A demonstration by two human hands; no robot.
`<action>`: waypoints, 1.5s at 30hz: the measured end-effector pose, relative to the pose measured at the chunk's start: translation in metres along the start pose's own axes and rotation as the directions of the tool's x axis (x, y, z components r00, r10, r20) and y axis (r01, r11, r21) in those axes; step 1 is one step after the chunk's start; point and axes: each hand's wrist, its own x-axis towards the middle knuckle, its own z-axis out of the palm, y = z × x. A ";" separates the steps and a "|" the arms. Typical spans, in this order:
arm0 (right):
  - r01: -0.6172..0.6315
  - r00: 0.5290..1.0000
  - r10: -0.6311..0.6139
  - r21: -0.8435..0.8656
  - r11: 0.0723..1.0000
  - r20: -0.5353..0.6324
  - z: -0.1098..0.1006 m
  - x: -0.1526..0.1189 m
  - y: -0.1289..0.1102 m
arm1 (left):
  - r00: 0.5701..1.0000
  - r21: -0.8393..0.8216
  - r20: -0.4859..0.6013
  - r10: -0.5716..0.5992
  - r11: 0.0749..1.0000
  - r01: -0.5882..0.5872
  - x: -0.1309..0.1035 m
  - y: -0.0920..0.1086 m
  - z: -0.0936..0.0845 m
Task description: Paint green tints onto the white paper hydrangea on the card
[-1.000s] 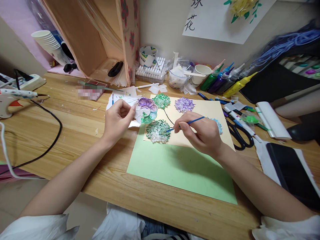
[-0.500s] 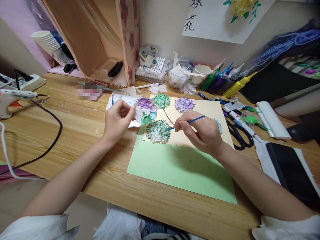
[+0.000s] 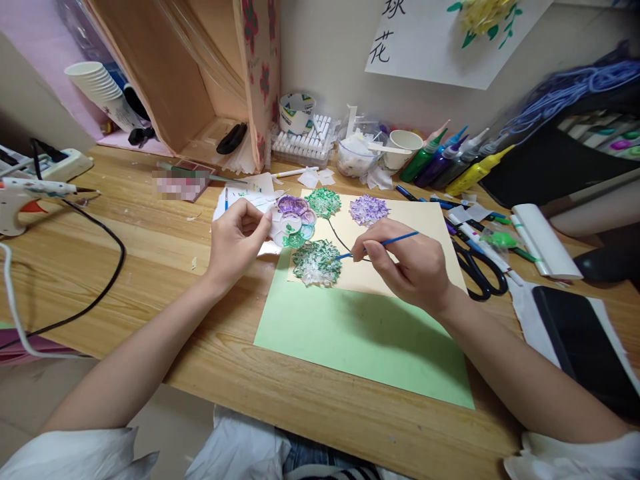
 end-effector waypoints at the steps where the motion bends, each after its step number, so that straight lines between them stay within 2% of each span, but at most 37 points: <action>1: -0.004 1.000 0.005 0.009 1.000 -0.021 -0.001 0.000 0.000 | 1.000 -0.001 0.002 -0.003 1.000 0.003 0.000 0.001 0.000; 6: -0.090 0.978 0.103 0.074 0.993 -0.183 -0.004 -0.005 -0.002 | 1.000 0.005 0.015 -0.013 1.000 0.013 -0.002 0.003 0.000; 8: -0.109 0.969 0.132 0.118 0.987 -0.211 -0.002 -0.006 -0.002 | 0.999 0.014 0.029 -0.015 1.000 0.015 -0.003 0.004 0.000; 12: -0.084 0.985 0.106 0.165 0.983 -0.136 0.004 -0.006 -0.002 | 0.999 0.003 0.052 -0.015 1.000 0.015 -0.006 0.006 0.001; 17: -0.046 0.997 0.054 0.139 0.989 -0.060 0.009 -0.004 -0.003 | 0.998 -0.015 0.064 -0.015 1.000 0.016 -0.007 0.008 0.002; 24: -0.069 0.992 0.085 0.161 0.984 -0.093 0.009 -0.005 -0.003 | 0.998 0.008 0.057 -0.001 1.000 0.001 -0.007 0.006 0.001; 33: -0.073 0.997 0.079 0.181 0.981 -0.022 0.010 -0.004 -0.004 | 0.998 0.008 0.055 0.011 1.000 -0.011 -0.007 0.006 0.001; 45: -0.182 0.981 0.193 0.215 0.960 -0.031 0.008 -0.008 -0.001 | 0.998 0.001 0.058 0.014 1.000 -0.014 -0.008 0.005 0.002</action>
